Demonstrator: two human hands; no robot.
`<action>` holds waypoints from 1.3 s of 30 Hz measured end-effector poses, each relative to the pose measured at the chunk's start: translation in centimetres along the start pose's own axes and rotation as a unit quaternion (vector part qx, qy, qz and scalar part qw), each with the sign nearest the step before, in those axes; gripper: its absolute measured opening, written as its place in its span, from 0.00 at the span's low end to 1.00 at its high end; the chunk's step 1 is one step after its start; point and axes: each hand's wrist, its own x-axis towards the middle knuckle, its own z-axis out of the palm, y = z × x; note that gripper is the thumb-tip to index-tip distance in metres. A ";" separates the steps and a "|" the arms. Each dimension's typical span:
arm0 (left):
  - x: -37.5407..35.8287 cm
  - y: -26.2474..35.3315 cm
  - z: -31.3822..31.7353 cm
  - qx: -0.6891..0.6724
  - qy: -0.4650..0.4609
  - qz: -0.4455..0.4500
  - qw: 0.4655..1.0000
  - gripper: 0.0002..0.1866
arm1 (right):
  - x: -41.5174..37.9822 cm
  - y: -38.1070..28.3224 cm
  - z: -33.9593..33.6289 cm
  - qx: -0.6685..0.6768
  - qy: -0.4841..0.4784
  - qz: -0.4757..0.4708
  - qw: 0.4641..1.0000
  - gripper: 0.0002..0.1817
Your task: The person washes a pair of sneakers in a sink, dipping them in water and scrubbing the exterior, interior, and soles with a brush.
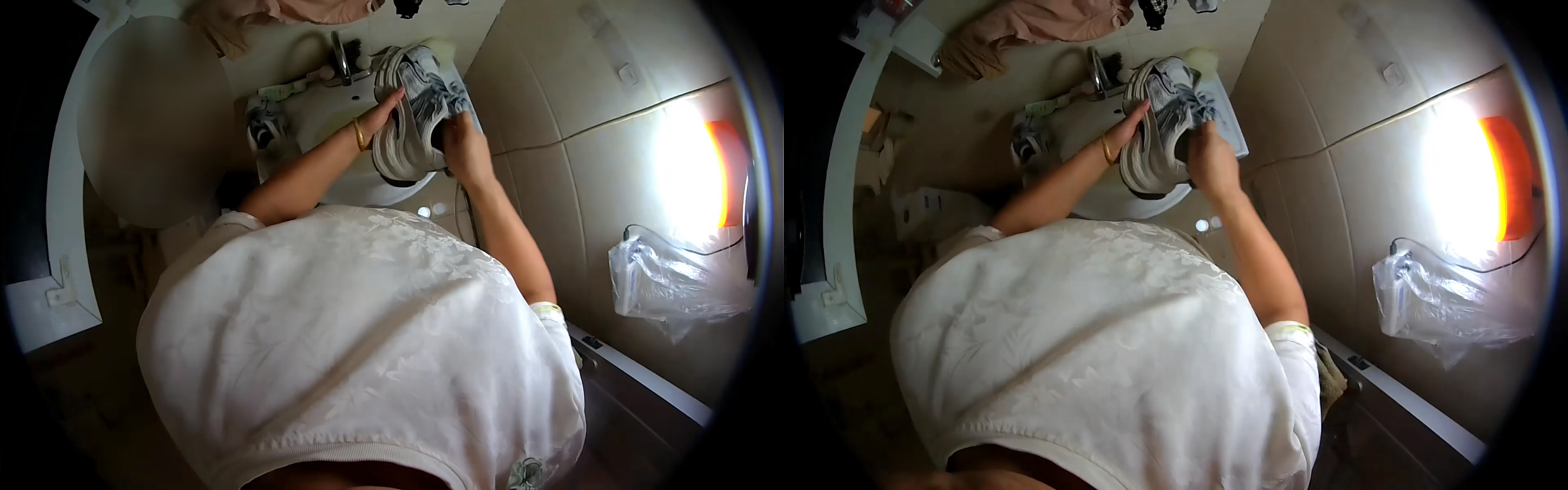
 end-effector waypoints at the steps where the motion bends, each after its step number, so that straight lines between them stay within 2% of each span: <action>1: 0.3 -0.2 -0.3 -0.054 -0.006 -0.003 0.999 0.29 | -0.1 -0.4 -0.1 0.073 0.033 -0.025 0.996 0.05; 4: -0.1 2.8 -0.8 -0.158 -0.071 -0.054 0.983 0.29 | -3.7 -1.5 -4.1 0.143 -0.116 -0.036 0.982 0.05; 5: -0.6 3.8 -0.8 -0.187 -0.094 -0.076 0.975 0.29 | -3.6 1.0 -4.3 0.152 -0.143 -0.050 0.977 0.05; 6: -0.4 3.3 -1.0 -0.138 -0.064 -0.060 0.987 0.29 | -2.8 1.8 -5.6 0.168 -0.176 -0.054 0.968 0.08; 8: 0.2 1.4 -0.8 -0.040 -0.010 -0.029 0.999 0.30 | -0.3 -1.6 -5.8 0.064 -0.113 0.098 0.987 0.11; 10: -0.1 1.6 0.7 -0.083 -0.034 -0.057 0.994 0.31 | 0.2 -1.4 -1.5 0.049 0.075 -0.035 0.995 0.14; 13: -0.8 4.4 1.4 -0.153 -0.044 -0.062 0.985 0.31 | -3.0 -1.8 -4.8 0.130 -0.066 -0.041 0.988 0.07; 15: -0.8 4.6 0.4 -0.139 -0.059 -0.060 0.987 0.31 | -3.6 1.0 -6.0 0.211 -0.155 -0.063 0.963 0.03; 16: -0.5 4.7 -0.1 -0.131 -0.068 -0.063 0.987 0.31 | -2.7 1.0 -7.3 0.105 -0.170 -0.049 0.979 0.06; 18: 0.7 2.6 -0.1 -0.123 -0.064 -0.077 0.987 0.31 | -0.7 -0.8 -4.8 0.073 -0.024 0.031 0.997 0.10; 19: 0.4 2.7 1.3 -0.132 -0.052 -0.084 0.986 0.31 | -0.3 -0.5 -2.6 -0.029 0.031 -0.001 0.999 0.14; 20: 0.0 2.9 1.8 -0.139 -0.034 -0.090 0.986 0.31 | -0.5 -1.1 -1.8 0.009 0.054 -0.042 0.998 0.13; 22: -0.3 3.9 0.9 -0.166 -0.062 -0.079 0.981 0.32 | -2.1 -2.2 -4.5 0.121 -0.057 -0.050 0.990 0.11; 24: -0.4 5.0 -0.7 -0.170 -0.104 -0.051 0.979 0.33 | -3.6 -1.9 -7.8 0.127 -0.188 -0.035 0.973 0.08; 25: 0.0 5.2 -1.5 -0.168 -0.109 -0.077 0.977 0.34 | -3.3 -0.9 -8.8 0.114 -0.226 -0.031 0.967 0.06; 26: 0.4 5.0 -1.8 -0.146 -0.113 -0.068 0.980 0.33 | -2.7 -0.8 -9.8 0.091 -0.218 -0.093 0.967 0.05; 30: 0.3 5.5 -0.9 -0.083 -0.124 -0.065 0.987 0.31 | 0.3 -2.7 -13.9 -0.090 -0.265 -0.193 0.941 0.05; 31: 0.4 5.7 -0.7 -0.072 -0.122 -0.072 0.987 0.30 | 0.6 -3.3 -14.8 -0.148 -0.257 -0.261 0.918 0.09; 35: 1.7 5.1 -1.4 0.000 -0.123 -0.074 0.990 0.28 | 0.5 -5.6 -14.3 -0.178 -0.231 -0.365 0.884 0.17; 38: 2.1 4.7 -1.6 -0.032 -0.144 -0.101 0.984 0.28 | 0.2 -6.0 -13.8 -0.300 -0.191 -0.387 0.851 0.19; 39: 2.2 4.6 -1.9 -0.055 -0.140 -0.114 0.982 0.28 | 0.1 -5.8 -13.8 -0.299 -0.161 -0.370 0.865 0.20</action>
